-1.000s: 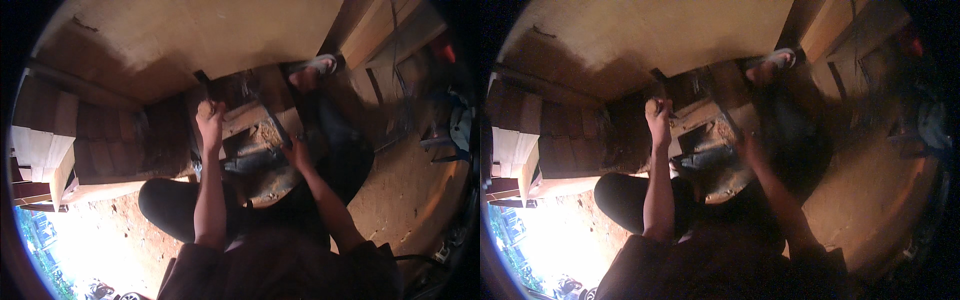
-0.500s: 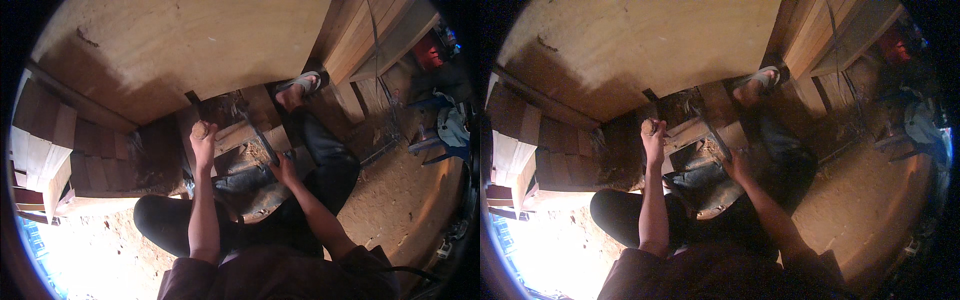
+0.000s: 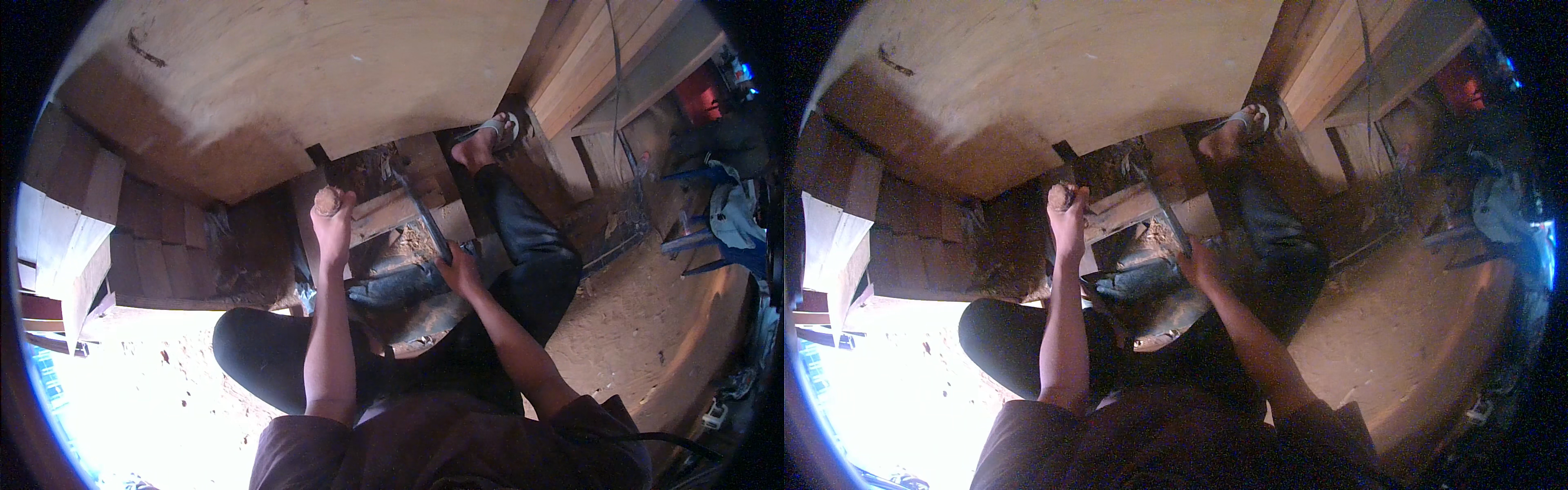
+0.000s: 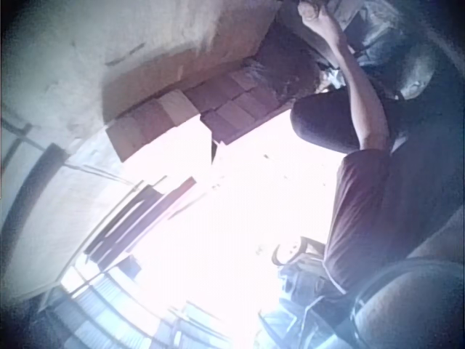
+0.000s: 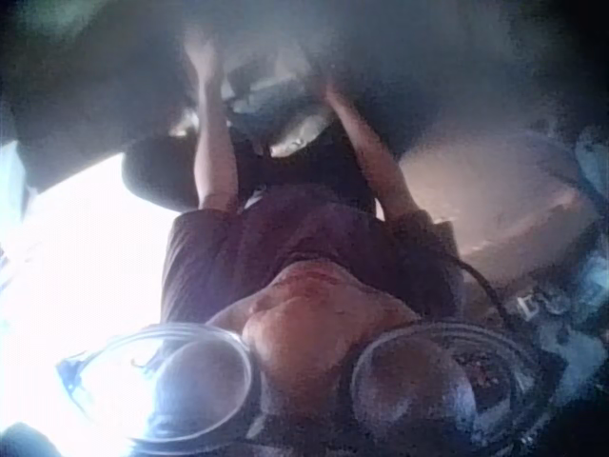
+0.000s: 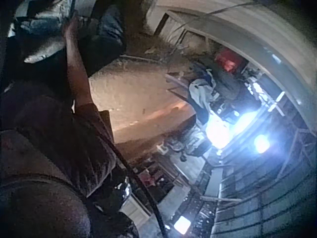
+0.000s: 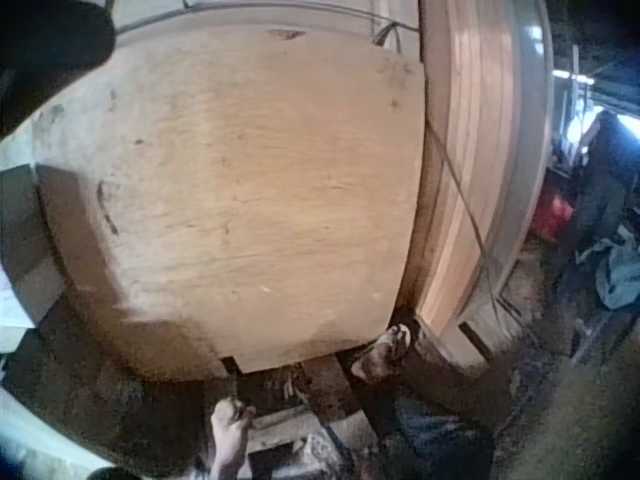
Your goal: The person sits on the floor and uses a hammer and chisel to carve a small wooden dowel. They repeatedly strike the chisel to remove wood shavings and occasionally adjust the dowel's position.
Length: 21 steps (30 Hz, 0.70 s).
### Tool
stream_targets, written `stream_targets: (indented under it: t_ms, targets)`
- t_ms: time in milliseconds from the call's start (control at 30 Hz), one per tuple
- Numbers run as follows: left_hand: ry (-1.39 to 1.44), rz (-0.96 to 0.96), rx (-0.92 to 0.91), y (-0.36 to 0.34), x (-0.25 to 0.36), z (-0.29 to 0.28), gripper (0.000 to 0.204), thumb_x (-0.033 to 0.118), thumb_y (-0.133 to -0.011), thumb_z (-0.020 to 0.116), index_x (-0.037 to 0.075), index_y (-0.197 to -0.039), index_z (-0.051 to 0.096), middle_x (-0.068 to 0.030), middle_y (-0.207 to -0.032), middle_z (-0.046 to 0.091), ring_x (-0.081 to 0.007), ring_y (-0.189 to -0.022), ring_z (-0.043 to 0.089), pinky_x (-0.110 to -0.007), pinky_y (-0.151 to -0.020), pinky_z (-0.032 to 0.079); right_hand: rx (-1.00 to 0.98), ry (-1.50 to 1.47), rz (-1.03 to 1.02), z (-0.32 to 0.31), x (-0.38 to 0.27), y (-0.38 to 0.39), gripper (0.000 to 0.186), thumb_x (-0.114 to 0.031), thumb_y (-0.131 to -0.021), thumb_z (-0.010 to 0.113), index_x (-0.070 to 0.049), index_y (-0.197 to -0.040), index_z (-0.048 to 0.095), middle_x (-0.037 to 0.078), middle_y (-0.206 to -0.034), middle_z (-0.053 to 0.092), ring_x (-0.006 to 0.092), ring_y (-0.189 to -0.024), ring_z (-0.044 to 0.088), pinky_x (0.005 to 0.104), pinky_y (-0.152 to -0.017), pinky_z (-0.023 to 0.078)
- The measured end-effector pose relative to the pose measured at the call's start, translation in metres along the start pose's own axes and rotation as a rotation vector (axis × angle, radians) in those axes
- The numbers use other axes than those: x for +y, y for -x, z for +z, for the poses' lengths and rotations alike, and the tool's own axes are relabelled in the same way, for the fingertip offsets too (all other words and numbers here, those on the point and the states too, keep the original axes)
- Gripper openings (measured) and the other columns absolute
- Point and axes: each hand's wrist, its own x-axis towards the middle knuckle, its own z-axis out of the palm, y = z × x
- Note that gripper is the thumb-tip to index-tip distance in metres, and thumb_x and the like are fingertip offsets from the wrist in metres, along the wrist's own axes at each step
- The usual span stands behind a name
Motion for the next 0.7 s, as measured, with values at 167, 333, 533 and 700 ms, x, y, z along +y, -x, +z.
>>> stream_targets:
  t_ms: [167, 333, 533, 700]
  targets:
    - [0.043, 0.017, 0.025, 0.002, 0.002, 0.002, 0.012, 0.008, -0.088, 0.073, 0.009, -0.087, 0.061, 0.0051, -0.080, 0.058, -0.0060, -0.069, 0.051, -0.025, -0.062, 0.042, 0.026, 0.019, 0.023, 0.006, 0.003, 0.001, 0.053, -0.028, -0.089, 0.069, -0.002, -0.134, 0.053, 0.027, -0.114, 0.066, 0.0435, -0.110, 0.063, 0.0484, -0.093, 0.050]
    - [-0.027, 0.001, 0.005, 0.004, 0.006, 0.002, 0.013, 0.011, -0.088, 0.073, 0.009, -0.085, 0.061, 0.0050, -0.078, 0.057, -0.0064, -0.069, 0.051, -0.026, -0.062, 0.042, 0.017, -0.031, -0.011, 0.005, 0.006, 0.000, 0.053, -0.026, -0.089, 0.069, -0.002, -0.133, 0.053, 0.026, -0.116, 0.066, 0.0441, -0.111, 0.063, 0.0479, -0.094, 0.050]
    - [-0.026, 0.056, 0.018, 0.002, 0.002, 0.003, 0.014, 0.011, -0.088, 0.073, 0.009, -0.084, 0.061, 0.0053, -0.078, 0.057, -0.0059, -0.069, 0.050, -0.025, -0.063, 0.041, 0.113, -0.082, -0.101, 0.012, 0.011, -0.003, 0.051, -0.024, -0.089, 0.068, -0.003, -0.133, 0.054, 0.025, -0.116, 0.066, 0.0438, -0.111, 0.063, 0.0473, -0.094, 0.050]
    - [-0.016, -0.001, 0.007, 0.001, 0.001, 0.001, 0.017, 0.010, -0.088, 0.074, 0.013, -0.087, 0.057, 0.0058, -0.078, 0.055, -0.0052, -0.068, 0.048, -0.024, -0.059, 0.039, 0.111, -0.165, -0.115, 0.012, 0.012, -0.004, 0.050, -0.024, -0.090, 0.067, -0.004, -0.133, 0.054, 0.025, -0.117, 0.066, 0.0431, -0.111, 0.063, 0.0473, -0.094, 0.050]
